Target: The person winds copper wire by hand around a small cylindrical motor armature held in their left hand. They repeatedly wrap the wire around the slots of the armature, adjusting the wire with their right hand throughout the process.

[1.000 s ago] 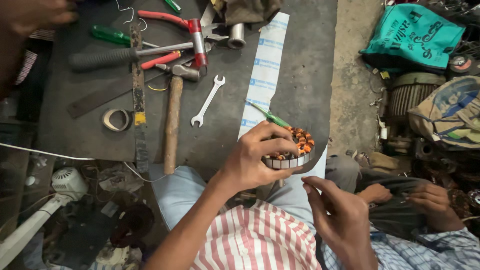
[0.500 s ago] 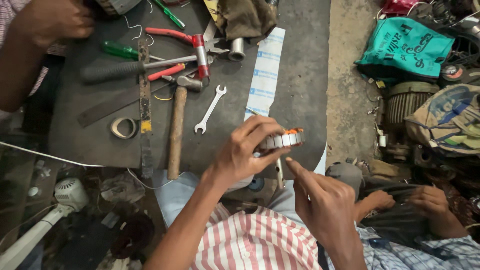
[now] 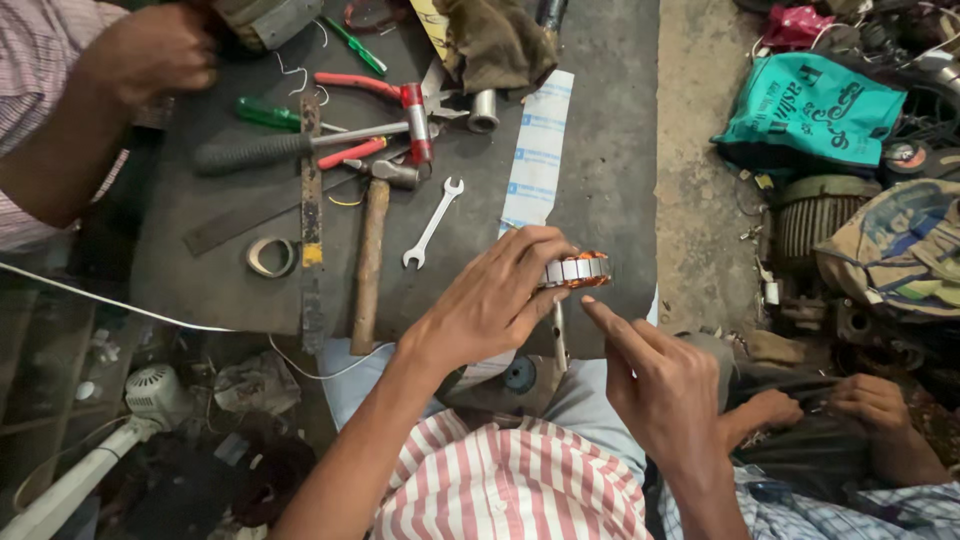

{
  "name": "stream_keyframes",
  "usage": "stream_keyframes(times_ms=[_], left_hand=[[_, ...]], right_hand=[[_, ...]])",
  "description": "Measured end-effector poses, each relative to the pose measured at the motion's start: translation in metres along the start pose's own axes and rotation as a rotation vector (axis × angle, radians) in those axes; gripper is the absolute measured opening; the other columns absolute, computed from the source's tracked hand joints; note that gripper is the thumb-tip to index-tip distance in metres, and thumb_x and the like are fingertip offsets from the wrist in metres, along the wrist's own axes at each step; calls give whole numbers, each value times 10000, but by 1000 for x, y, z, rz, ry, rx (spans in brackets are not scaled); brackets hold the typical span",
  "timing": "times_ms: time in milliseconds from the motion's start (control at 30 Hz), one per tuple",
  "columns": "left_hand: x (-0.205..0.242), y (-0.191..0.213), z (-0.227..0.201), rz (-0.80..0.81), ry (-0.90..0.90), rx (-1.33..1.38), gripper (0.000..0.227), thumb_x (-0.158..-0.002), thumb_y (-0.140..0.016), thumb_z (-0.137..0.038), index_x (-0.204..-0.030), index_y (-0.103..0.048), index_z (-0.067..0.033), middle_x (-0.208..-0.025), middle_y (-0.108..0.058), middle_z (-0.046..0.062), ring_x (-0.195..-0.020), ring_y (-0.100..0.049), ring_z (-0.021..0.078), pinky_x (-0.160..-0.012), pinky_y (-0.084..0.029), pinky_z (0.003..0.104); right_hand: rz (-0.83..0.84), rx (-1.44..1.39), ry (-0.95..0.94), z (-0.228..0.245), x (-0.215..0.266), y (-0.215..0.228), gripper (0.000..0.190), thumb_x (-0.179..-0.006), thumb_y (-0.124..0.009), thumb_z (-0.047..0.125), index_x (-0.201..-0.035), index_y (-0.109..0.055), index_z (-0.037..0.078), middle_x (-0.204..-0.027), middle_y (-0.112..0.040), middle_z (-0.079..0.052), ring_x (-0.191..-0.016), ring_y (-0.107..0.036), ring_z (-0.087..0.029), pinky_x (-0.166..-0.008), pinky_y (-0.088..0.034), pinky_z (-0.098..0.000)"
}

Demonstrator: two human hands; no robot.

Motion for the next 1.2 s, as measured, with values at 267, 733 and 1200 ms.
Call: stream_keyframes(times_ms=[267,733,1200], left_hand=[[-2,-11,6,-87,-6,37,372,-965,-763,-269,-1253,-590,-110,-1185,-642,96,-1106,-652,323,-950,-550,436],[0,-17,10,-182,-25,32,353,-907,-799,-241,-1184,-642,-87,-1091,-670,95,-1035,-671,308,-896,-556,418],[2,-19,5,-191,-35,3,362,-914,-780,-269,-1191,-628,-92,-1110,-649,101,-1063,-654,323,-920,-542,436]], right_hand=[[-21,-156,-67,-9,2,1,436,-843,-674,-18,-1236,-748,158,-711,-636,-88,-536,-624,-194,-538,-485,-366],[-195,-231,-47,-4,-30,22,112,-921,-772,65,-1027,-755,34,-770,-654,-74,-576,-556,-121,-535,-438,-288],[-45,-124,3,-10,-74,11,112,-923,-734,156,-1010,-783,103,-856,-727,-65,-699,-733,-206,-600,-546,-334]])
Point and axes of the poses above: each hand's wrist, its own x-axis away from the middle knuckle, its own y-axis out of the back of the hand, z = x × y, the point moved 1 cm from there along -x, towards the middle knuckle
